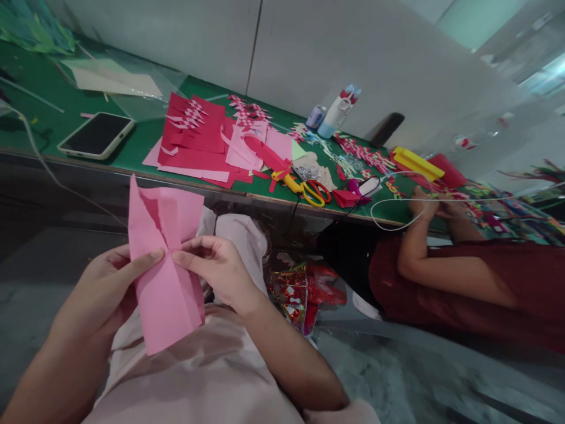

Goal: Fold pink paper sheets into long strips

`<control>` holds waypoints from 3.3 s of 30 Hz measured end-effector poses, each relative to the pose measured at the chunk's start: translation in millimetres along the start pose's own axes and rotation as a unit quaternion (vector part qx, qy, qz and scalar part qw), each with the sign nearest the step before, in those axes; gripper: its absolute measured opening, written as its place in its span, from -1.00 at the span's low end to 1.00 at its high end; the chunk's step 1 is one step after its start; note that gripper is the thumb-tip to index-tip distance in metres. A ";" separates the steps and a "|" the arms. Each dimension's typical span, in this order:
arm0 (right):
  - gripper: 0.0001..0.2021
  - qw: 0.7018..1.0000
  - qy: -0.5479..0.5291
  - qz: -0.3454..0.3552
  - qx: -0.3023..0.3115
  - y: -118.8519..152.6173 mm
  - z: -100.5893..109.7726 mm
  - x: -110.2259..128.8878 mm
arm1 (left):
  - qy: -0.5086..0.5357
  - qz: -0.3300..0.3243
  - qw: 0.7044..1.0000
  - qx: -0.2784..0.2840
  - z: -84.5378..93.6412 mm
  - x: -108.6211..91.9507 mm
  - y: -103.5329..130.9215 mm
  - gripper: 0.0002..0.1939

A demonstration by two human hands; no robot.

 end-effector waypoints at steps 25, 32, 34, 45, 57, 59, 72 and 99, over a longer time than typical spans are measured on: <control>-0.66 1.000 -0.012 0.000 0.028 1.7 1.8 -7.9 | -0.019 -0.026 0.999 -0.009 4.7 -2.9 -3.6 -0.58; -0.68 0.999 -0.005 0.003 0.036 3.6 2.6 -6.2 | -0.022 -0.027 0.999 -0.030 7.5 -3.7 -4.2 -0.55; -0.67 0.999 0.002 -0.003 0.041 2.4 4.4 -7.7 | -0.022 -0.028 0.999 -0.032 7.7 -3.2 -4.9 -0.54; -0.62 0.999 0.032 0.000 0.007 -1.7 7.3 -11.4 | -0.101 -0.090 0.991 0.018 12.1 -1.1 -9.5 -0.61; -0.88 0.975 0.151 0.136 -0.086 -3.0 9.9 3.4 | -0.259 -0.157 0.950 0.069 7.3 14.8 -23.5 -0.51; -0.88 0.978 0.147 0.128 -0.076 -2.5 9.5 1.9 | -0.233 -0.120 0.960 0.101 3.0 16.3 -20.7 -0.54; -0.62 0.997 0.059 0.044 -0.032 -2.1 14.9 -0.9 | -0.126 0.011 0.981 0.149 -5.2 19.4 -17.3 -0.59; -0.69 1.000 -0.016 0.005 -0.004 6.4 14.0 0.6 | -0.179 -0.146 0.972 0.043 1.9 7.9 2.5 -0.76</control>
Point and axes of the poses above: each hand's wrist, its own y-axis away from the middle knuckle, its own z-axis out of the back of the hand, x = y × z, the point moved 3 cm from there along -y, towards the middle knuckle, and after that the axes turned 9 degrees about -x, right-handed, at the moved point
